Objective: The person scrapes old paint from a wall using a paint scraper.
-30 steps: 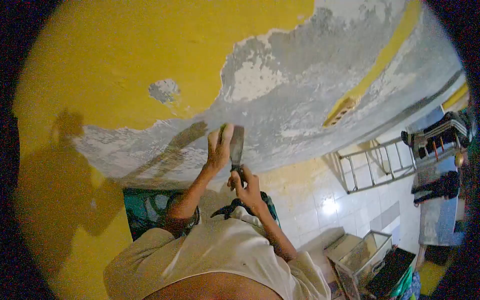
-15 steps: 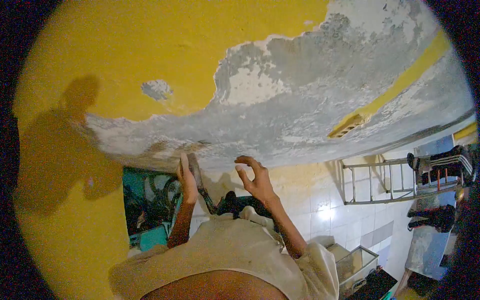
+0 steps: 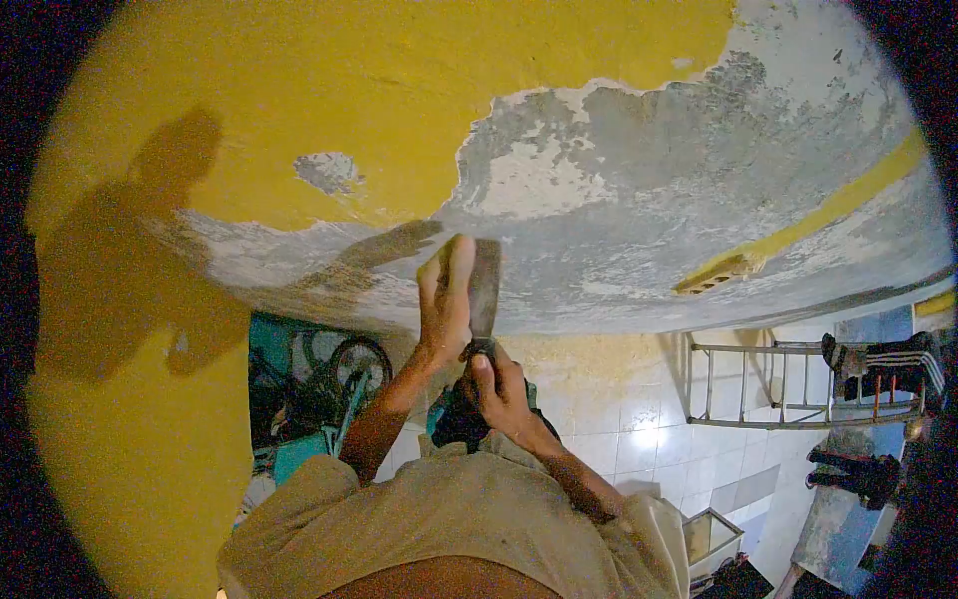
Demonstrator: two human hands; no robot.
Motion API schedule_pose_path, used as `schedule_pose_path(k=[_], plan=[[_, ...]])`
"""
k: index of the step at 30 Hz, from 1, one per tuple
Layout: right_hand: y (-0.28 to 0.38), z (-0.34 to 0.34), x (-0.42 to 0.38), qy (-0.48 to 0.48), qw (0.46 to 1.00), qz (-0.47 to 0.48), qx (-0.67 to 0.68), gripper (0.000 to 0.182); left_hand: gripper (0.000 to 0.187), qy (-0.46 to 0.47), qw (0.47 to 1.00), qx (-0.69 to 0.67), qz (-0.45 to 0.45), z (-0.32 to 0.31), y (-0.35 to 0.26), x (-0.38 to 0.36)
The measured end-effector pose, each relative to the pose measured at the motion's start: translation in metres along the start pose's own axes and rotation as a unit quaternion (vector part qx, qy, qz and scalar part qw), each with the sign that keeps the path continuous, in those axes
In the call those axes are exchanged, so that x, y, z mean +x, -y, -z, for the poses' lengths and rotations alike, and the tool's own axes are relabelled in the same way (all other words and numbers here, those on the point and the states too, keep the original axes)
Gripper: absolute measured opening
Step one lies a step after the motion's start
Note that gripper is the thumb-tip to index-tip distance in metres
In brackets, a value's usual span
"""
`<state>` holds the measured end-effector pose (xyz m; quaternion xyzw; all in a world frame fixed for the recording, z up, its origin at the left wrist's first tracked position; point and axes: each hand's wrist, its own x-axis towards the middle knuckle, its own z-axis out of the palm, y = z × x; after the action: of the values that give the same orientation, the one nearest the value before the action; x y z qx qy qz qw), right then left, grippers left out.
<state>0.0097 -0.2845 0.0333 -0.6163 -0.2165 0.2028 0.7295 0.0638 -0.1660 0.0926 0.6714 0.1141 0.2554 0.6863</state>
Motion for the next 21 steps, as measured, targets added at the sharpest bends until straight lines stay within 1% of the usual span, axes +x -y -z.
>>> schedule_pose_path(k=[1, 2, 3, 4, 5, 6, 7, 9, 11, 12, 14, 15, 17, 18, 20, 21], plan=[[-0.001, -0.008, 0.003, 0.0, 1.0, 0.001, 0.001, 0.035, 0.033, 0.008, 0.999, 0.008, -0.053, 0.0, 0.002, 0.002], [-0.001, -0.015, 0.009, -0.044, 0.999, 0.008, 0.019, 0.033, 0.031, 0.036, 0.999, -0.002, 0.015, 0.001, 0.001, 0.0], [-0.001, -0.019, 0.012, -0.089, 0.995, 0.013, 0.034, 0.032, 0.031, 0.044, 0.999, -0.002, 0.009, -0.001, -0.001, 0.001], [-0.004, -0.02, 0.014, -0.102, 0.994, 0.0, 0.03, 0.029, 0.031, 0.046, 0.999, 0.008, -0.014, 0.001, 0.003, 0.003], [-0.001, -0.021, 0.016, -0.107, 0.994, 0.002, 0.026, 0.029, 0.031, 0.049, 0.998, 0.017, -0.037, 0.004, 0.007, 0.006], [0.004, -0.023, 0.02, -0.101, 0.995, 0.002, 0.006, 0.029, 0.031, 0.054, 0.998, 0.012, -0.04, 0.004, 0.003, 0.008], [0.007, -0.025, 0.023, -0.095, 0.995, 0.002, -0.015, 0.029, 0.032, 0.052, 0.998, -0.009, -0.034, 0.005, -0.002, 0.01], [0.005, -0.03, 0.024, -0.109, 0.994, -0.006, -0.005, 0.029, 0.034, 0.058, 0.997, -0.032, -0.028, 0.007, -0.003, 0.012], [0.004, -0.037, 0.024, -0.13, 0.991, 0.02, 0.003, 0.031, 0.037, 0.074, 0.997, -0.017, -0.02, 0.01, 0.008, 0.014], [0.007, -0.041, 0.027, -0.134, 0.991, 0.024, -0.001, 0.031, 0.037, 0.077, 0.997, -0.021, -0.023, 0.011, 0.001, 0.016], [0.01, -0.049, 0.033, -0.165, 0.982, 0.089, -0.035, 0.032, 0.037, 0.101, 0.994, -0.035, 0.007, 0.013, -0.014, 0.021], [0.009, -0.05, 0.032, -0.167, 0.981, 0.089, -0.037, 0.032, 0.037, 0.102, 0.994, -0.038, 0.008, 0.013, -0.011, 0.021], [0.002, -0.05, 0.034, -0.16, 0.986, 0.033, 0.036, 0.034, 0.038, 0.103, 0.993, -0.054, -0.028, 0.013, -0.001, 0.025], [-0.003, -0.052, 0.038, -0.162, 0.985, 0.034, 0.038, 0.034, 0.038, 0.106, 0.993, -0.053, -0.028, 0.013, 0.0, 0.026], [-0.01, -0.056, 0.044, -0.215, 0.969, 0.122, -0.023, 0.042, 0.039, 0.084, 0.992, -0.046, -0.081, 0.012, 0.002, 0.022], [-0.005, -0.054, 0.046, -0.216, 0.968, 0.125, -0.022, 0.042, 0.039, 0.086, 0.992, -0.046, -0.084, 0.014, -0.002, 0.025]])
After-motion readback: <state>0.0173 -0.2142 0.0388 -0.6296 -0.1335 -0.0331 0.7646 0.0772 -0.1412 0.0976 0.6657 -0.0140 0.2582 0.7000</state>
